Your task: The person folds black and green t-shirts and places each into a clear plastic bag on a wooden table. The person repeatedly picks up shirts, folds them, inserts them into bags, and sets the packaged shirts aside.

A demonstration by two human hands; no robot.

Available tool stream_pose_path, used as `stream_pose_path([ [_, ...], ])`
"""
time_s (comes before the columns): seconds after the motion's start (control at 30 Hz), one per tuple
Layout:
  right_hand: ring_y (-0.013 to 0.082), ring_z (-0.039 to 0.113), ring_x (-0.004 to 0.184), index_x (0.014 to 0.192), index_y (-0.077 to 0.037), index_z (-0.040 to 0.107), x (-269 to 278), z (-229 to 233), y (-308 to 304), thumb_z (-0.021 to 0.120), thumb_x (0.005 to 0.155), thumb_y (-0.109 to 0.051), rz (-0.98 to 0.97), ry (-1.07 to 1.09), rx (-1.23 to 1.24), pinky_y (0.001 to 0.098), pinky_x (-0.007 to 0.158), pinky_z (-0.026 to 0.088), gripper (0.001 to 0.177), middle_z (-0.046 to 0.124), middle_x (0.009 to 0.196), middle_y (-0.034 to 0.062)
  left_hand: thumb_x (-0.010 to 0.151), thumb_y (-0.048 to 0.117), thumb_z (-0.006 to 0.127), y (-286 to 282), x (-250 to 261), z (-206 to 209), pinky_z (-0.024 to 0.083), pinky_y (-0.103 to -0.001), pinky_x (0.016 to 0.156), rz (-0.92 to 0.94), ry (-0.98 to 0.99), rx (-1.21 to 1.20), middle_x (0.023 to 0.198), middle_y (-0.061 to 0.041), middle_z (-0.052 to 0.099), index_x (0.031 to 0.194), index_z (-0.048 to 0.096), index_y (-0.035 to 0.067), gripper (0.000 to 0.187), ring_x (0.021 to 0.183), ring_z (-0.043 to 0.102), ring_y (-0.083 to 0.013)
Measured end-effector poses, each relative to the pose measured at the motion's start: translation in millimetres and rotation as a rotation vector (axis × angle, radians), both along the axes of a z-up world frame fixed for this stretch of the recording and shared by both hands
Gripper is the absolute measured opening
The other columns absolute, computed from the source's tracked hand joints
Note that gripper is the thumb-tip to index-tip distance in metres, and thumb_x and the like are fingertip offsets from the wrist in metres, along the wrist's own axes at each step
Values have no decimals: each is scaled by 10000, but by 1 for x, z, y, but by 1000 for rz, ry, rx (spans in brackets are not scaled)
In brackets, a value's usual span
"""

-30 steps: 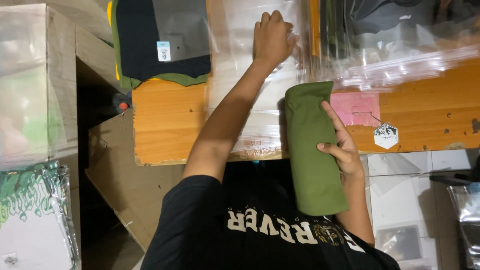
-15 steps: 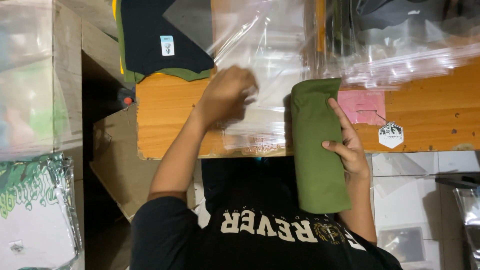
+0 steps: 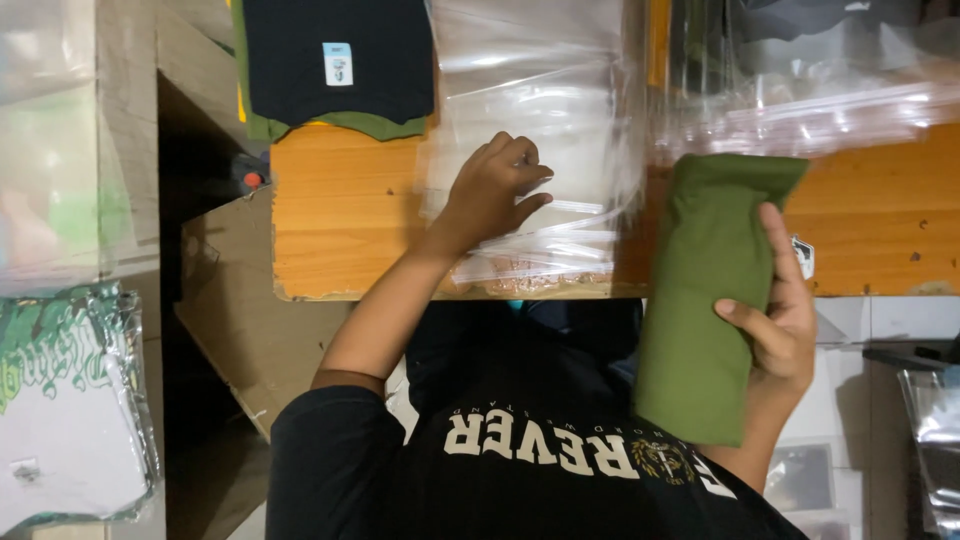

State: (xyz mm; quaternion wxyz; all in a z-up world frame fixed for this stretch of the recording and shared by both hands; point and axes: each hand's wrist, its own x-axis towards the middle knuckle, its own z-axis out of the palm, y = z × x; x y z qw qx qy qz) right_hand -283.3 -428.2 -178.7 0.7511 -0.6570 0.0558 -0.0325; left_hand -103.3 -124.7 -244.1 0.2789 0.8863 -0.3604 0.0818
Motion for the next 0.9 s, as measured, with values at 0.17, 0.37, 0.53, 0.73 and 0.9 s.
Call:
stream_pose_path([
  [0.17,370,401,1452,1678,-10,139,-14,-11,-23,440,706,164,-65,2,-6,461,1154,397,1032,337,1622,298,808,127,854,5,0,17,505,-371,863,-177,20,-153,1015,-19,655,958,779,123,167,993,600,-238],
  [0.37,338,419,1425,1639,17,211,1,-27,-7,538,612,119,47,-29,37,458,1144,409,1082,376,1597,284,826,136,855,8,3,-1,500,-383,789,-128,172,-168,869,-49,648,944,801,94,136,855,604,-255],
  [0.53,329,415,1429,1634,22,189,16,-29,16,534,640,121,184,15,191,445,1150,394,1057,378,1590,274,842,120,823,17,3,19,514,-348,748,-41,374,-227,801,-31,663,905,809,122,65,789,609,-208],
  [0.73,341,418,1434,1596,52,253,35,-43,37,610,631,114,386,-4,231,456,1154,393,1031,375,1598,277,926,135,756,21,-5,24,518,-310,717,36,485,-403,824,-22,680,971,817,151,77,751,585,-153],
  [0.9,293,430,1417,1578,59,314,43,-35,61,652,639,107,477,-16,212,445,1158,393,999,421,1580,254,968,176,752,14,-11,30,524,-297,712,87,333,-611,842,-11,675,1030,816,190,90,747,602,-134],
])
